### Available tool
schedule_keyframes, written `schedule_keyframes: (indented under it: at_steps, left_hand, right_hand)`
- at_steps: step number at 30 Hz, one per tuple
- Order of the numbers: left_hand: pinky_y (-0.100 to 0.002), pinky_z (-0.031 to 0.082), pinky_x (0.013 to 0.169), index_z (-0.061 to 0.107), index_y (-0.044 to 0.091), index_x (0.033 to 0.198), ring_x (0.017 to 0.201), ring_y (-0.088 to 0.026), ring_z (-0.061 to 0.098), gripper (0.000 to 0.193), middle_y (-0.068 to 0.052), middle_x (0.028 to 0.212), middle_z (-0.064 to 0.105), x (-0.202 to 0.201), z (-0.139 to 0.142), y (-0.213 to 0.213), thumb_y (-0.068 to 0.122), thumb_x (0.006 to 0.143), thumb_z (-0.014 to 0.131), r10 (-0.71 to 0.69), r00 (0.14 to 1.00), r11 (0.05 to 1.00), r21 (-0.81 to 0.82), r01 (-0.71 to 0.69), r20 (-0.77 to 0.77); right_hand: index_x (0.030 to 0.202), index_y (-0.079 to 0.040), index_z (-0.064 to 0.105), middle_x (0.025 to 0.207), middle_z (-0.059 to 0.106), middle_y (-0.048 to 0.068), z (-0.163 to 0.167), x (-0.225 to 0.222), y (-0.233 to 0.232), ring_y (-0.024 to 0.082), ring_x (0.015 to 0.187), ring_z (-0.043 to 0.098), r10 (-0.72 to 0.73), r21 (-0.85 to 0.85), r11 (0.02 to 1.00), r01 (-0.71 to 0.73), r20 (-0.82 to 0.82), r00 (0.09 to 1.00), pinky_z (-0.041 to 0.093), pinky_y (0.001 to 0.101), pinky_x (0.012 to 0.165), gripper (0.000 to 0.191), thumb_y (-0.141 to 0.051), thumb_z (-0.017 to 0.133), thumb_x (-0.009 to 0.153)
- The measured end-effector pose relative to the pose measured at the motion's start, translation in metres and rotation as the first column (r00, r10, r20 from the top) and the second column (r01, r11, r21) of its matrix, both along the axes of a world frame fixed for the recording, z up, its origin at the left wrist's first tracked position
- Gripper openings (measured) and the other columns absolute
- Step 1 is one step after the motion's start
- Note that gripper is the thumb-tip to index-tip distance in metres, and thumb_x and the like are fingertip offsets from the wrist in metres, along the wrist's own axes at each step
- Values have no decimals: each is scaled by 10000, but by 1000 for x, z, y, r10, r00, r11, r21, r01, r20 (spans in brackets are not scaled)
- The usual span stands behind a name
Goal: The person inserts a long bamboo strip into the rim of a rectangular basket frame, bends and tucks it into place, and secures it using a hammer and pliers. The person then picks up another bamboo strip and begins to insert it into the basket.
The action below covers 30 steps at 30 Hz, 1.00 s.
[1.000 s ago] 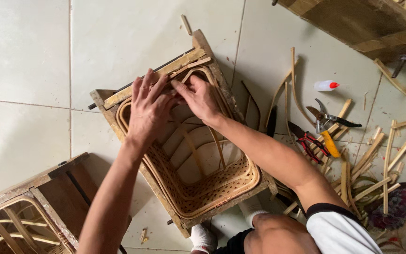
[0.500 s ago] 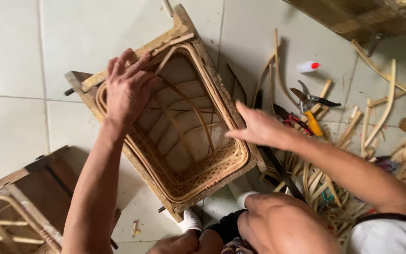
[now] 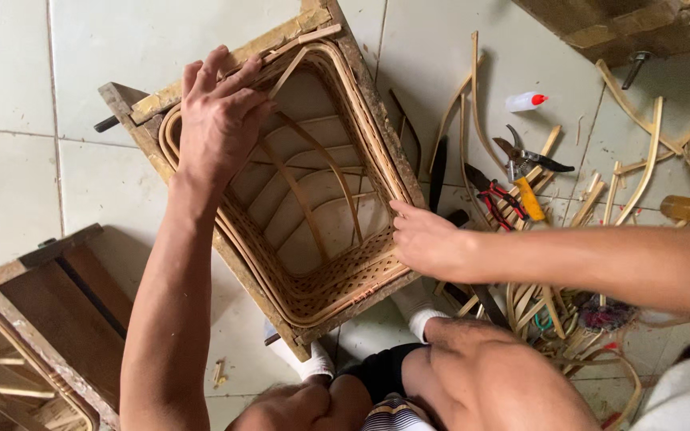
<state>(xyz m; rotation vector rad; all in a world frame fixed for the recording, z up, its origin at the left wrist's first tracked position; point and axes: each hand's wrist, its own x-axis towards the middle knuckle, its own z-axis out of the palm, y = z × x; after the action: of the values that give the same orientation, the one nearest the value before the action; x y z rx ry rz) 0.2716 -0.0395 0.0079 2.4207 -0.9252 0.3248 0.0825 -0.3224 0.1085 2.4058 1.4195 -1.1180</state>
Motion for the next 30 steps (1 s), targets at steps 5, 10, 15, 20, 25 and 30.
schedule_keyframes:
  at_steps: [5,10,15,20,25,30]
  left_hand:
    - [-435,397,1170,821,160,1035,1427,-288,537,71,-6,1423,722,-6,0,4,174,974,853,-5,1000,998,-57,3,-30]
    - [-484,380,1175,804,105,987,1431,-328,541,114,-36,1354,726,-7,-2,9,165,912,867,-4,1000,999,-49,3,-17]
    - [-493,373,1179,804,93,981,1450,-339,520,92,-42,1421,718,-3,-8,9,165,941,846,-7,1000,999,-45,7,-6]
    - [-522,325,1224,810,163,984,1468,-328,496,12,-13,1448,688,-4,-19,7,174,987,815,52,999,998,-45,-53,-10]
    - [-536,300,1207,785,129,983,1452,-339,487,83,-16,1448,675,-5,-31,7,191,1003,836,47,997,999,-20,-48,-67]
    - [-534,244,1310,799,257,1123,1516,-275,425,106,49,1490,638,-4,-46,1,160,1107,761,97,995,993,-67,-94,33]
  right_hand:
    - [647,-113,731,762,719,86,-35,20,-6,259,946,620,-16,51,998,25,-163,987,393,423,1002,158,-165,669,783]
    - [657,-79,725,700,703,73,-35,22,-11,229,844,633,5,52,999,6,-217,976,423,392,895,168,-152,699,806]
    - [742,-67,758,827,728,115,-28,17,-8,257,871,628,-28,155,987,51,-148,989,433,419,910,59,-120,732,735]
    - [1126,-4,758,1121,728,188,-49,-33,51,335,1046,664,-285,549,630,550,-495,821,508,455,905,354,-273,727,896]
    - [1317,18,643,1130,695,196,-83,-87,94,322,985,661,-213,604,725,330,-259,942,551,413,829,539,-364,709,944]
    - [1494,90,492,1049,661,122,-90,-89,88,262,917,623,-4,532,847,7,-7,1000,537,398,782,623,-204,688,981]
